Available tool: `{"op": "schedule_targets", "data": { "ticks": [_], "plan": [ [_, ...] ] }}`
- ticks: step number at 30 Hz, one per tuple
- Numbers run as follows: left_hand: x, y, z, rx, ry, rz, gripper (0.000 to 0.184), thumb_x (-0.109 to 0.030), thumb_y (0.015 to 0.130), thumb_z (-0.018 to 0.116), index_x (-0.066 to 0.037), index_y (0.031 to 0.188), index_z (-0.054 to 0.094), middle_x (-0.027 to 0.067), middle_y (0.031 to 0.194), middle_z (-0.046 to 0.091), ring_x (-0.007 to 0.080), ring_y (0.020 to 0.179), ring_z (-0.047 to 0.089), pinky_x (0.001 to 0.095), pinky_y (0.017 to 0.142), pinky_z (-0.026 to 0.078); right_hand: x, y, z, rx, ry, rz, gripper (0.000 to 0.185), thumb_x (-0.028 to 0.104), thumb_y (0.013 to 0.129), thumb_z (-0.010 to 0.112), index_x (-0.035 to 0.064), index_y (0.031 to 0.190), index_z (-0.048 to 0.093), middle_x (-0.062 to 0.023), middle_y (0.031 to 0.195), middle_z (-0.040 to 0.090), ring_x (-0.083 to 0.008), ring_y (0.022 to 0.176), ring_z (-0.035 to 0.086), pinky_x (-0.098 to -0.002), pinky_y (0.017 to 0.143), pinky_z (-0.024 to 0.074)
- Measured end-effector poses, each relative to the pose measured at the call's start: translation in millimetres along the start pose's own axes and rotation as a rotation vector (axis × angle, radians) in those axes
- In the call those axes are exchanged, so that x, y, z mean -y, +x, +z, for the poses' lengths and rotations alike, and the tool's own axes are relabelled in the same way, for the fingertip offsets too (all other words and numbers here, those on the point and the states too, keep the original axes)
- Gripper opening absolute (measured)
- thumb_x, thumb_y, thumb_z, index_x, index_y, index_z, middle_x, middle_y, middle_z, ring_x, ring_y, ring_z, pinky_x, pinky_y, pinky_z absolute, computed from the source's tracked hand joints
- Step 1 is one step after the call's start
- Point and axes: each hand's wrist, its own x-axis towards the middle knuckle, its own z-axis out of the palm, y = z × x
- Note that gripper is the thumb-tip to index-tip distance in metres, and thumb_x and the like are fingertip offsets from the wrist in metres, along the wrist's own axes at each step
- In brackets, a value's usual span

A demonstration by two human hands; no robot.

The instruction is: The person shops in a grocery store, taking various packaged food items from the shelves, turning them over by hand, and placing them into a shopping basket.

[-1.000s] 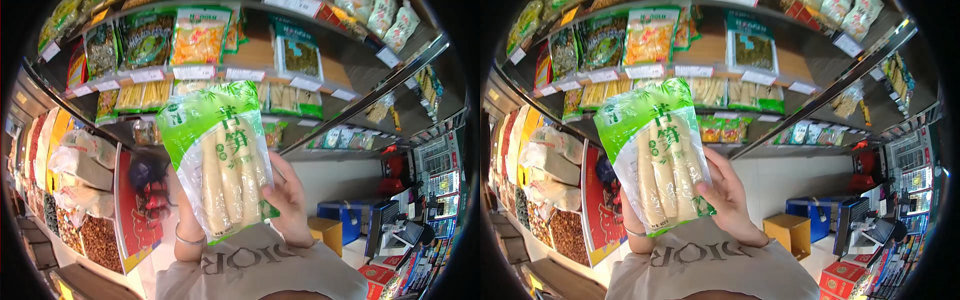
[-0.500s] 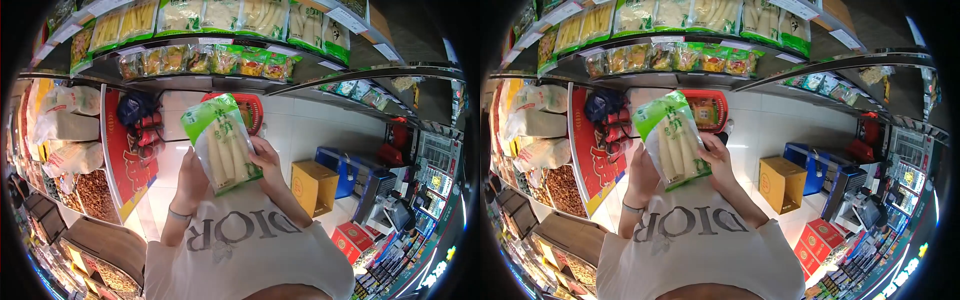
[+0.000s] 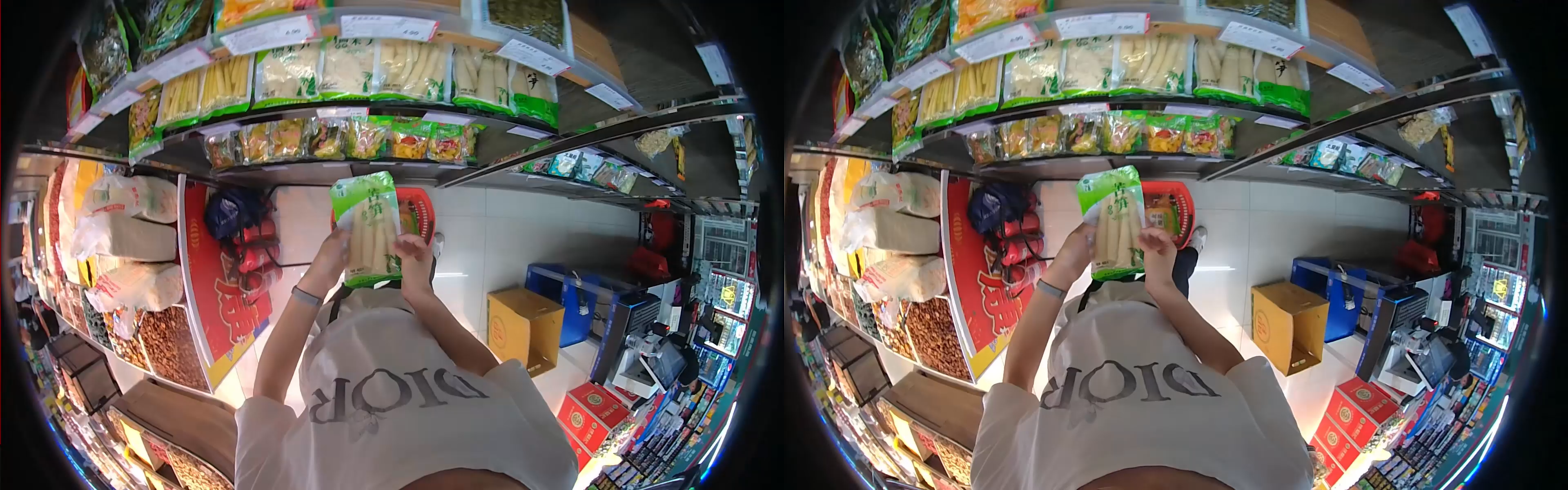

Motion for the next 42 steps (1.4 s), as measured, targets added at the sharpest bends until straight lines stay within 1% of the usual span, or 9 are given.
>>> {"op": "schedule_targets", "data": {
  "ticks": [4, 11, 12, 21, 29, 31, 33, 36, 42],
  "plan": [
    [-5.8, 20.1, 5.9, -0.359, 0.471, -0.17, 0.043, -0.024, 0.092, 0.048, -0.004, 0.129, 0.055, 0.0074, 0.12, 0.061, 0.0211, 0.109, 0.058, 0.0322, 0.09, 0.044, -45.2, 31.3, -24.8, -0.179, -0.112, -0.081, 0.011, -0.005, 0.087, 0.063, 0.0038, 0.094, 0.063, -0.0045, 0.097, 0.064, -0.0126, 0.092, 0.061, -0.0272, 0.083, 0.0473],
    [-21.3, 46.5, 43.7, -0.262, 0.726, 0.787, 0.032, -0.005, 0.085, 0.047, 0.006, 0.111, 0.062, 0.0185, 0.098, 0.062, 0.0198, 0.084, 0.062, 0.031, 0.074, 0.049, 8.7, 33.1, -34.8, -0.354, 0.01, -0.019, 0.018, 0.01, 0.092, 0.06, 0.0041, 0.109, 0.056, -0.0008, 0.081, 0.055, -0.0067, 0.065, 0.049, -0.0234, 0.059, 0.042],
    [-38.8, 35.5, 64.8, -0.195, 0.584, 0.572, 0.029, -0.003, 0.089, 0.045, 0.003, 0.111, 0.061, 0.0182, 0.102, 0.062, 0.0234, 0.089, 0.062, 0.0316, 0.079, 0.048, 15.1, 29.4, -38.4, -0.348, 0.077, 0.021, 0.019, 0.01, 0.093, 0.06, 0.0047, 0.111, 0.054, 0.0002, 0.08, 0.053, -0.006, 0.063, 0.045, -0.0233, 0.058, 0.0407],
    [-184.9, 63.9, 181.8, -0.539, 1.052, 1.359, 0.033, 0.002, 0.08, 0.056, 0.002, 0.113, 0.058, 0.0227, 0.116, 0.057, 0.0409, 0.107, 0.051, 0.0455, 0.095, 0.041, 98.3, 39.3, -52.0, -0.216, 0.256, 0.097, 0.022, 0.004, 0.094, 0.057, 0.0077, 0.115, 0.051, 0.0038, 0.077, 0.048, -0.0039, 0.059, 0.037, -0.0218, 0.054, 0.0328],
    [-216.4, 122.7, 170.4, -0.63, 1.067, 1.242, 0.046, -0.009, 0.082, 0.064, 0.006, 0.123, 0.052, 0.0251, 0.115, 0.058, 0.04, 0.111, 0.051, 0.0451, 0.099, 0.04, 142.4, 77.1, -47.5, 0.063, 0.243, 0.019, 0.012, 0.002, 0.093, 0.057, 0.011, 0.1, 0.059, 0.0063, 0.076, 0.044, -0.0038, 0.059, 0.033, -0.022, 0.053, 0.0256],
    [-230.3, 123.1, 168.0, -0.245, 0.538, 0.811, 0.046, -0.01, 0.082, 0.068, 0.002, 0.123, 0.054, 0.0228, 0.114, 0.062, 0.0397, 0.114, 0.05, 0.0473, 0.098, 0.04, 151.3, 87.5, -46.2, 0.07, 0.235, 0.041, 0.013, 0.001, 0.092, 0.057, 0.0108, 0.101, 0.06, 0.0058, 0.078, 0.045, -0.0039, 0.059, 0.034, -0.0221, 0.054, 0.0266],
    [-231.1, 142.5, 160.4, -0.287, 0.583, 0.918, 0.044, -0.021, 0.087, 0.066, 0.002, 0.122, 0.055, 0.018, 0.1, 0.069, 0.0306, 0.102, 0.058, 0.041, 0.101, 0.038, 158.9, 95.1, -44.7, 0.083, 0.225, 0.058, 0.014, 0.001, 0.091, 0.057, 0.0106, 0.101, 0.06, 0.0054, 0.08, 0.047, -0.0041, 0.059, 0.035, -0.0222, 0.055, 0.0275],
    [-226.5, 144.6, 163.2, -0.591, 1.107, 0.79, 0.051, -0.05, 0.086, 0.061, -0.005, 0.11, 0.064, 0.0134, 0.11, 0.067, 0.0357, 0.114, 0.049, 0.0571, 0.093, 0.034, 168.8, 98.2, -43.0, 0.083, 0.222, 0.118, 0.015, 0.0, 0.09, 0.057, 0.0097, 0.101, 0.06, 0.0045, 0.084, 0.051, -0.0043, 0.06, 0.036, -0.0223, 0.056, 0.0295],
    [-233.0, 151.4, 177.6, -0.643, 0.932, 0.767, 0.044, -0.04, 0.091, 0.061, -0.001, 0.11, 0.066, 0.0171, 0.105, 0.067, 0.0336, 0.103, 0.056, 0.0441, 0.092, 0.04, 179.8, 93.5, -33.4, 0.193, 0.174, 0.212, 0.012, 0.001, 0.092, 0.056, 0.009, 0.102, 0.06, 0.0046, 0.079, 0.049, -0.0051, 0.061, 0.038, -0.0234, 0.058, 0.0326]
  ]
}}
